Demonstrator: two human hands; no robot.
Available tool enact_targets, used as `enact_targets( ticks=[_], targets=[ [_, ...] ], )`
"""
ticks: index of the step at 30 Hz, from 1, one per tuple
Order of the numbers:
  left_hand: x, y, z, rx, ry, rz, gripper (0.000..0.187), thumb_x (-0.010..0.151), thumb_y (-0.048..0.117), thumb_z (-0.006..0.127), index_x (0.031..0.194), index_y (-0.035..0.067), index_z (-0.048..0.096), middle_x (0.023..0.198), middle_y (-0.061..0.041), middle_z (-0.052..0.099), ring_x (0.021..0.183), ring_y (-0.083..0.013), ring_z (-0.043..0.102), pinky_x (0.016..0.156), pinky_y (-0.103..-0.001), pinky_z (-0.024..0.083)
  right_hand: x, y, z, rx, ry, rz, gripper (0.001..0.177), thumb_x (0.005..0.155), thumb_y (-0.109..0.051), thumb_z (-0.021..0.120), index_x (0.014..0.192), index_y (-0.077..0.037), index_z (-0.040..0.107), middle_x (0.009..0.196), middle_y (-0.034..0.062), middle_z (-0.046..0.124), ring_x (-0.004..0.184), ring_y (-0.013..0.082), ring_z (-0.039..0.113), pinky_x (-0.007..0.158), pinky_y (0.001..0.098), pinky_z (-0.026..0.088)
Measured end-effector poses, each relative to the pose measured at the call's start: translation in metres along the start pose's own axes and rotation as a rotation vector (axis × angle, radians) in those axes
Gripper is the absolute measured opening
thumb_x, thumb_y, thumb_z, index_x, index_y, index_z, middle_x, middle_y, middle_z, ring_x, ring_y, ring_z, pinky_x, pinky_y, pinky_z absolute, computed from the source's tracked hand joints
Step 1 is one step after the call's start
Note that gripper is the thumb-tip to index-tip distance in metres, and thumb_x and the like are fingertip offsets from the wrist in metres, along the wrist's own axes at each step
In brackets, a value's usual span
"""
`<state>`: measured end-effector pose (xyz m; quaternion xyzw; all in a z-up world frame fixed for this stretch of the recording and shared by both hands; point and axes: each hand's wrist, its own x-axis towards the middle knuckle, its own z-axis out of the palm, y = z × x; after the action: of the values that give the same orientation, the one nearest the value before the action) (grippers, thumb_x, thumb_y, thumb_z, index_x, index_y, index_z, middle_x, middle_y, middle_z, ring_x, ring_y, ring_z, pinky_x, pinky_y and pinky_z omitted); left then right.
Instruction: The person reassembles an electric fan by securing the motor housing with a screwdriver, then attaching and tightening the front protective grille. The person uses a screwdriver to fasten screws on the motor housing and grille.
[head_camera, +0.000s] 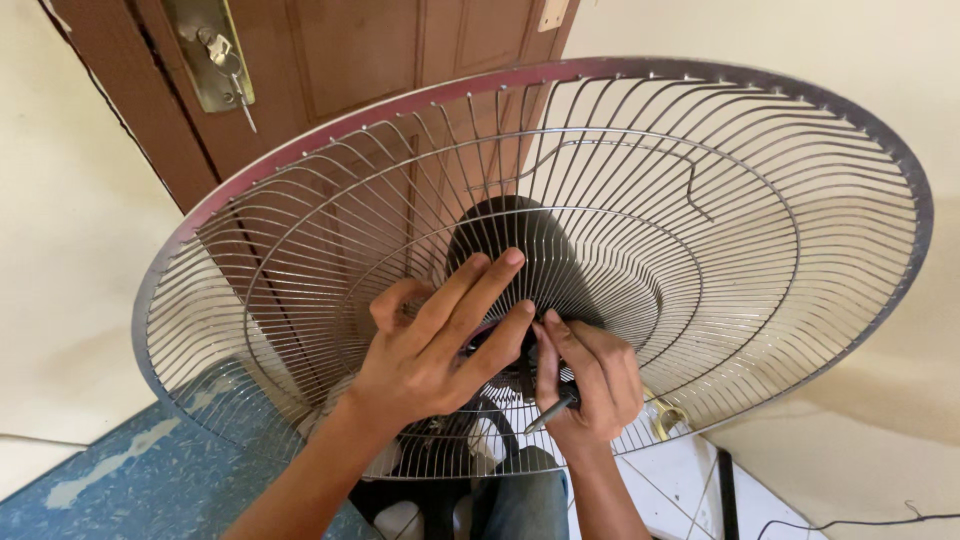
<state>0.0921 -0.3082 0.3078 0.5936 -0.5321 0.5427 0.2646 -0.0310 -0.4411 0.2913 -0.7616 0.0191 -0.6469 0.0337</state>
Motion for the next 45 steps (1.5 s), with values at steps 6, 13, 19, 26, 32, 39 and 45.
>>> enact_targets(
  ticks=[6,13,19,26,32,39,45],
  targets=[
    [-0.002,0.004,0.002,0.031,0.037,-0.014,0.023,0.109,0.034,0.071,0.128,0.024,0.064,0.146,-0.004,0.065,0.129,-0.0151,0.059,0.098,-0.037,0.032,0.001,0.007,-0.005,0.031,-0.045,-0.020,0.030,0.079,0.006,0.086,0.105,-0.002,0.072,0.096,0.0086,0.074,0.083,0.0198,0.070,0.072,0.0310,0.055],
    [-0.004,0.004,0.004,0.018,0.029,-0.027,0.023,0.107,0.036,0.072,0.125,0.023,0.066,0.144,-0.003,0.066,0.128,-0.0149,0.060,0.098,-0.038,0.031,0.004,0.009,-0.005,0.026,-0.073,-0.054,0.031,0.078,0.006,0.084,0.105,-0.003,0.073,0.095,0.0081,0.071,0.081,0.0199,0.066,0.069,0.0308,0.053],
    [-0.003,0.004,0.001,0.036,0.035,-0.022,0.021,0.108,0.033,0.074,0.125,0.022,0.066,0.145,-0.004,0.066,0.129,-0.0143,0.060,0.098,-0.038,0.030,0.009,0.006,-0.008,0.052,-0.080,-0.014,0.030,0.078,0.006,0.084,0.105,-0.004,0.073,0.097,0.0080,0.069,0.083,0.0202,0.067,0.071,0.0316,0.053],
    [-0.002,0.006,0.003,0.019,0.027,-0.038,0.022,0.107,0.034,0.073,0.124,0.023,0.066,0.145,-0.004,0.066,0.129,-0.0144,0.060,0.097,-0.039,0.030,0.011,0.009,-0.013,0.101,-0.124,0.000,0.026,0.079,0.003,0.084,0.102,-0.005,0.073,0.097,0.0076,0.069,0.085,0.0206,0.068,0.072,0.0319,0.053],
    [-0.003,0.005,0.001,0.021,0.038,-0.036,0.019,0.109,0.031,0.074,0.124,0.023,0.066,0.145,-0.004,0.066,0.130,-0.0141,0.059,0.098,-0.038,0.029,0.006,0.011,-0.012,0.068,-0.120,-0.022,0.025,0.084,0.002,0.084,0.105,0.000,0.072,0.100,0.0106,0.070,0.083,0.0216,0.070,0.069,0.0318,0.055],
    [-0.002,0.007,0.003,0.003,0.049,-0.051,0.021,0.109,0.033,0.074,0.125,0.023,0.065,0.146,-0.002,0.065,0.130,-0.0131,0.058,0.100,-0.039,0.028,0.002,0.016,-0.009,0.056,-0.089,-0.072,0.027,0.082,0.003,0.086,0.104,0.001,0.071,0.097,0.0120,0.069,0.077,0.0217,0.069,0.064,0.0313,0.053],
    [-0.003,0.006,0.001,-0.001,0.022,-0.045,0.016,0.109,0.028,0.069,0.124,0.023,0.066,0.146,-0.004,0.065,0.130,-0.0136,0.059,0.098,-0.039,0.028,0.001,0.016,-0.008,0.076,-0.107,-0.048,0.029,0.081,0.003,0.087,0.103,0.000,0.069,0.095,0.0119,0.068,0.076,0.0224,0.066,0.063,0.0328,0.050]
  ],
)
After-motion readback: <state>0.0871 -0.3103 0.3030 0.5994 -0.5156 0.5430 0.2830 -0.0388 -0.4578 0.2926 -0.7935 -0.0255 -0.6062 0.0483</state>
